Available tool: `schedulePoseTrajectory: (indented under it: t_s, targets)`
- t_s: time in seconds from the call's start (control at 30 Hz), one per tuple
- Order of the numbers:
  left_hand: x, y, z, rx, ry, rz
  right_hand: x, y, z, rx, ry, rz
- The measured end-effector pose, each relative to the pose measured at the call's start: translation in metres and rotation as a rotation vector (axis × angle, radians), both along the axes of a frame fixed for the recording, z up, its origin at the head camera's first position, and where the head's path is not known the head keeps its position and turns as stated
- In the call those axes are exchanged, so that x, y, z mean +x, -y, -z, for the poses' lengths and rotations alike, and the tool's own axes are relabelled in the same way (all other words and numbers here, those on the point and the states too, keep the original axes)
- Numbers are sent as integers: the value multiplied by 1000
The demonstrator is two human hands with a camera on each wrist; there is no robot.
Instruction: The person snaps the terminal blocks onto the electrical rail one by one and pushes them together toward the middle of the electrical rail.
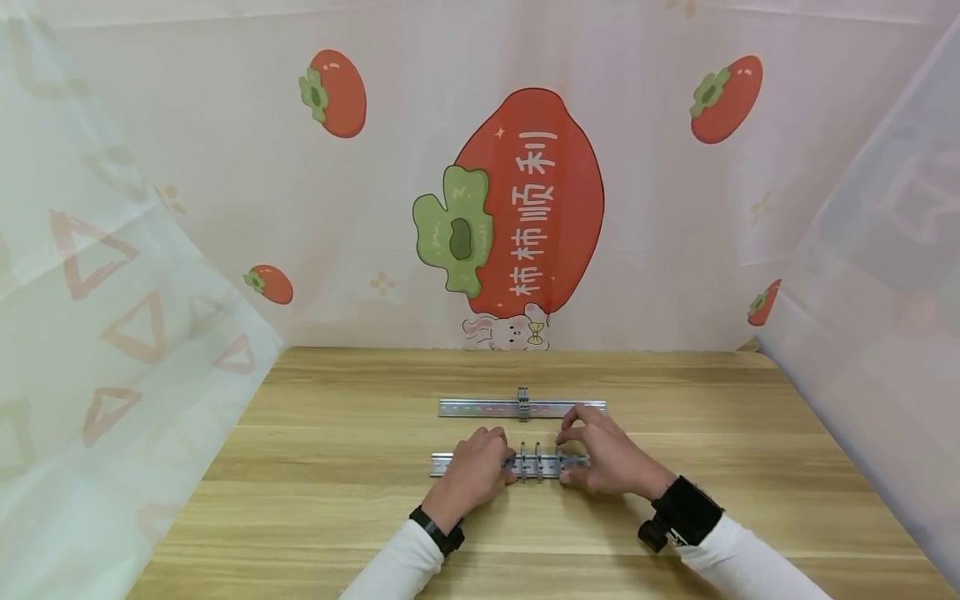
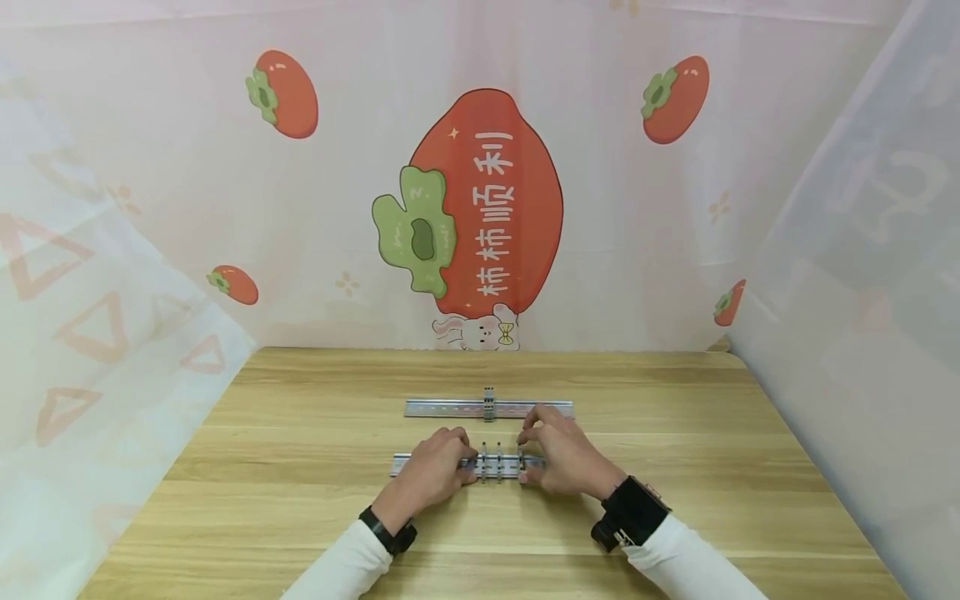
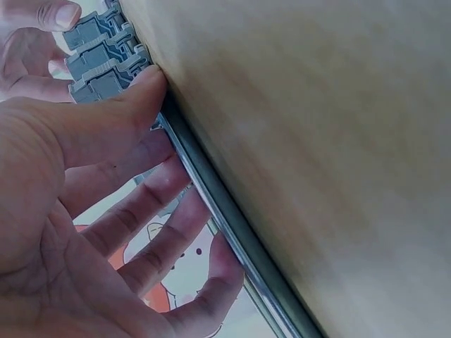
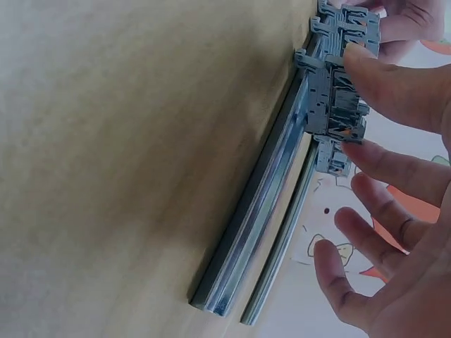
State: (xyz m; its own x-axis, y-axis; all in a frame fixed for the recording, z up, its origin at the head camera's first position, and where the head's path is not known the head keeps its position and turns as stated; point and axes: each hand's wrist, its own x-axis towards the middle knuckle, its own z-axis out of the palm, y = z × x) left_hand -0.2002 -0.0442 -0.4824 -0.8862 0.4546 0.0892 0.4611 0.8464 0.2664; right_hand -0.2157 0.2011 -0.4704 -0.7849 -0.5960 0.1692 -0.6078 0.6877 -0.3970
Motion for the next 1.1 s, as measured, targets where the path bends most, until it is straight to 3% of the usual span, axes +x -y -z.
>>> schedulePoseTrajectory:
  t_s: [0.27, 0.5, 0.73, 0.93, 1.1]
  targets:
    - [1, -2, 2, 10, 17, -2, 0, -13, 8, 13, 50, 45]
    - [1, -1, 1, 41, 36, 1, -5, -18, 19, 11, 52, -9]
    - [-2, -3, -3, 66, 38, 21, -9, -16, 17, -8, 76, -16]
    - [-4, -6, -4, 67, 61, 11, -11, -8, 15, -13, 89, -5]
    - [-5, -8, -4, 63, 86, -3, -12, 14, 19, -48, 101, -5]
